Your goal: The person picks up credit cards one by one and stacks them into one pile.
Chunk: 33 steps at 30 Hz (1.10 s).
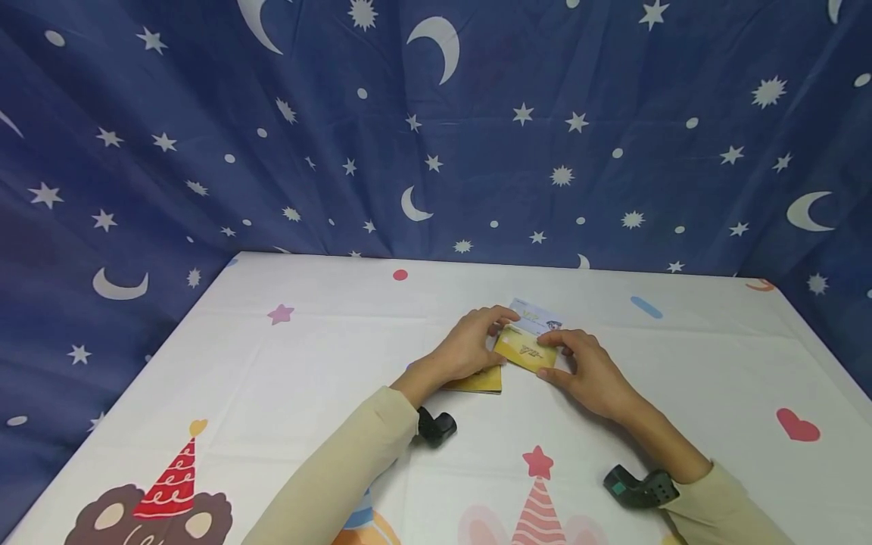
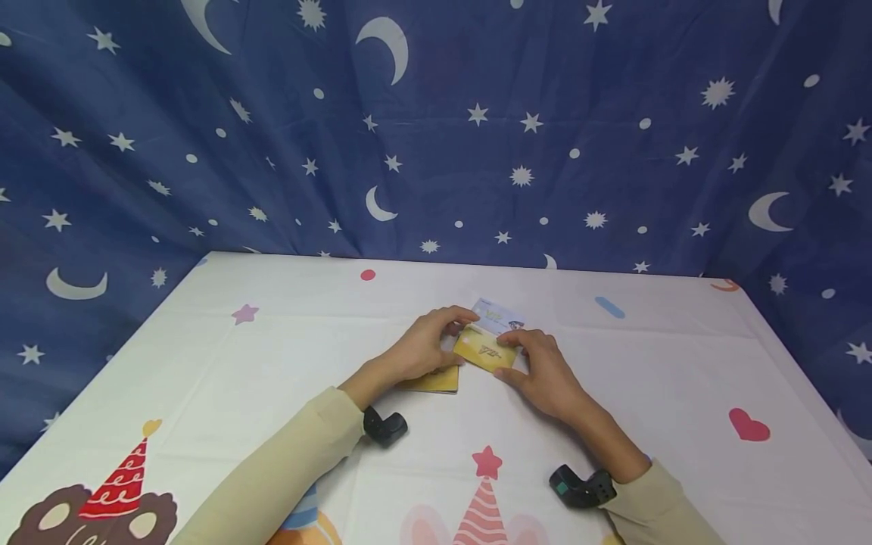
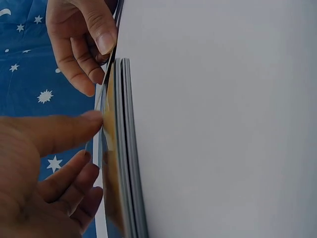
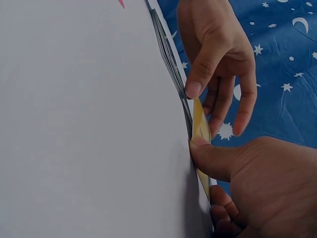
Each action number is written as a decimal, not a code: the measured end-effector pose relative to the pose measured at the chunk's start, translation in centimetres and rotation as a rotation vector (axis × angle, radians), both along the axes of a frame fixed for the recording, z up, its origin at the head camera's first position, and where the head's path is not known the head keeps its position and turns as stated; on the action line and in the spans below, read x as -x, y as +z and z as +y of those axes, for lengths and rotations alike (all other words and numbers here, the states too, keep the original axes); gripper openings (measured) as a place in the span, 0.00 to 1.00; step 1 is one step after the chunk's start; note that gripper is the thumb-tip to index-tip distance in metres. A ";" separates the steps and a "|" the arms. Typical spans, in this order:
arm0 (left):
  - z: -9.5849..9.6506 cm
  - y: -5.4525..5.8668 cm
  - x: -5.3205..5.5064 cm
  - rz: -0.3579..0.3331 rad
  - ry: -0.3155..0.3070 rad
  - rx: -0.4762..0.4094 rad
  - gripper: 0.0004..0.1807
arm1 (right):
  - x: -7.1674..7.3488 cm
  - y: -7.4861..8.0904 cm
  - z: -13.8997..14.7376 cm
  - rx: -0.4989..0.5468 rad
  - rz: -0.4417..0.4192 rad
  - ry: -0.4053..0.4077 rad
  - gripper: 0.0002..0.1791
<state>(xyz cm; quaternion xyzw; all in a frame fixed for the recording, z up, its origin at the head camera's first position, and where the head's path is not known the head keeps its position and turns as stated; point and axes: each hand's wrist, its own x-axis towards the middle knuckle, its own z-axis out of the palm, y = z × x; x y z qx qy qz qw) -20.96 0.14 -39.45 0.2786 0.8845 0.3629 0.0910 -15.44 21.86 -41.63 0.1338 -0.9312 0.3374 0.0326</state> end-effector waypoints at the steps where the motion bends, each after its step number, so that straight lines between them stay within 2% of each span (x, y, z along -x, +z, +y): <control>1: 0.0 0.0 0.0 -0.001 0.005 -0.005 0.35 | 0.0 0.0 0.0 0.000 0.000 0.000 0.25; 6: -0.2 -0.1 0.2 -0.004 0.024 -0.017 0.34 | 0.0 0.0 0.0 -0.006 -0.006 0.001 0.25; 16: -1.0 -0.1 0.4 -0.001 0.019 -0.028 0.33 | 0.1 0.2 0.4 -0.011 -0.020 0.031 0.29; 22: -1.6 0.0 0.5 0.031 0.020 -0.024 0.33 | 0.1 0.0 0.6 0.019 -0.041 -0.001 0.30; 33: -2.6 0.1 0.4 0.018 0.055 -0.074 0.34 | 0.1 0.1 0.6 0.040 -0.049 -0.032 0.29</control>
